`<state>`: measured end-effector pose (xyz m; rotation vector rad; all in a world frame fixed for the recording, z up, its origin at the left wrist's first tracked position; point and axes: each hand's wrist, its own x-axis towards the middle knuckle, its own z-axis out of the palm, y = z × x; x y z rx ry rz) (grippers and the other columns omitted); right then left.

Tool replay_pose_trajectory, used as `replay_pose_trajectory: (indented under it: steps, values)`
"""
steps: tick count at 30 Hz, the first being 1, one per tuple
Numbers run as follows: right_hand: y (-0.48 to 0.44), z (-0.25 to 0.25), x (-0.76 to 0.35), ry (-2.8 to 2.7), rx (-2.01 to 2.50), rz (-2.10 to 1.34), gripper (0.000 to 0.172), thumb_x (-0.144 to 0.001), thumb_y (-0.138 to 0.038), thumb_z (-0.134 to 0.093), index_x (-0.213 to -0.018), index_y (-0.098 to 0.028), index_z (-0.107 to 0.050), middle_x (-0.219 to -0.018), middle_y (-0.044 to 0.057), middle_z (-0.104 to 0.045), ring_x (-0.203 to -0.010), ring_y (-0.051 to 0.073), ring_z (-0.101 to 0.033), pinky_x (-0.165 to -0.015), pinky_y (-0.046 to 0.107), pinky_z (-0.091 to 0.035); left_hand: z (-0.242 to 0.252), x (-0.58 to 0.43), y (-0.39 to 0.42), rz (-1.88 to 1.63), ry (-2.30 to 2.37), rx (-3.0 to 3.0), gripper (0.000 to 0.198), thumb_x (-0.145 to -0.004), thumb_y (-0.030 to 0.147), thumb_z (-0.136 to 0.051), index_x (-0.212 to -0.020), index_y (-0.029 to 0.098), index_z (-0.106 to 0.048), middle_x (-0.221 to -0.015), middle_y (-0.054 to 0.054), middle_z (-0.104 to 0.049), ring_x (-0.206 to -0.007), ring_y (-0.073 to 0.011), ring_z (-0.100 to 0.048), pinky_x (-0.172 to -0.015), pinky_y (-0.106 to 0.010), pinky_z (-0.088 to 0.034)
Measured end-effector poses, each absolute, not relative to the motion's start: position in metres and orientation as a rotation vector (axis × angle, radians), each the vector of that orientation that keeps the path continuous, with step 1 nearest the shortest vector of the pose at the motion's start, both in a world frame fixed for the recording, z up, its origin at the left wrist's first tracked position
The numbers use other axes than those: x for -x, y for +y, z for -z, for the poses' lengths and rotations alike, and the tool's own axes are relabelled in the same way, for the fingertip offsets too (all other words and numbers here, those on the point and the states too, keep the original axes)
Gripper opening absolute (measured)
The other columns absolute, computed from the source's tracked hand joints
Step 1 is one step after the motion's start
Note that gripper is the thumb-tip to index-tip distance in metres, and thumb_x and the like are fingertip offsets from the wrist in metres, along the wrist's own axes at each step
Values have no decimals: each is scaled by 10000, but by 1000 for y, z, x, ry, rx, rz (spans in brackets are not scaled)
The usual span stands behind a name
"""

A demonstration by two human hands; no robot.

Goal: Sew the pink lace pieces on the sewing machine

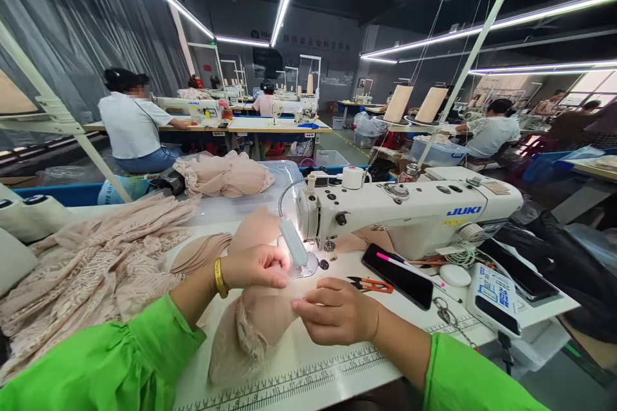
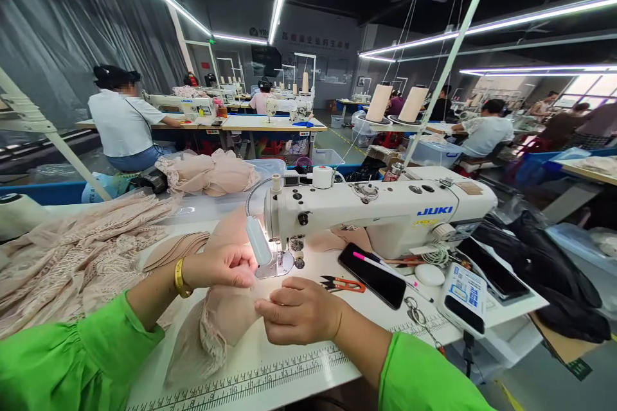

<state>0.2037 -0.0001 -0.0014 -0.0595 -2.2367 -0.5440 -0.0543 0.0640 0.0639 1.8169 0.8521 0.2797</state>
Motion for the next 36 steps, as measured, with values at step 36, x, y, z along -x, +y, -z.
replay_pose_trajectory:
  steps: [36]
  values:
    - [16,13,-219,-2572,758,69,235,-970,-84,-636,-1099,-262,-717,-1089,13,-733,-962,193,-599,-786,297,-458,-2,39,-2,-693,885,-3084,238,-1052,109,-442,-922,180,-628,-948,-75,-680,-868,-228,-613,-771,-356,-523]
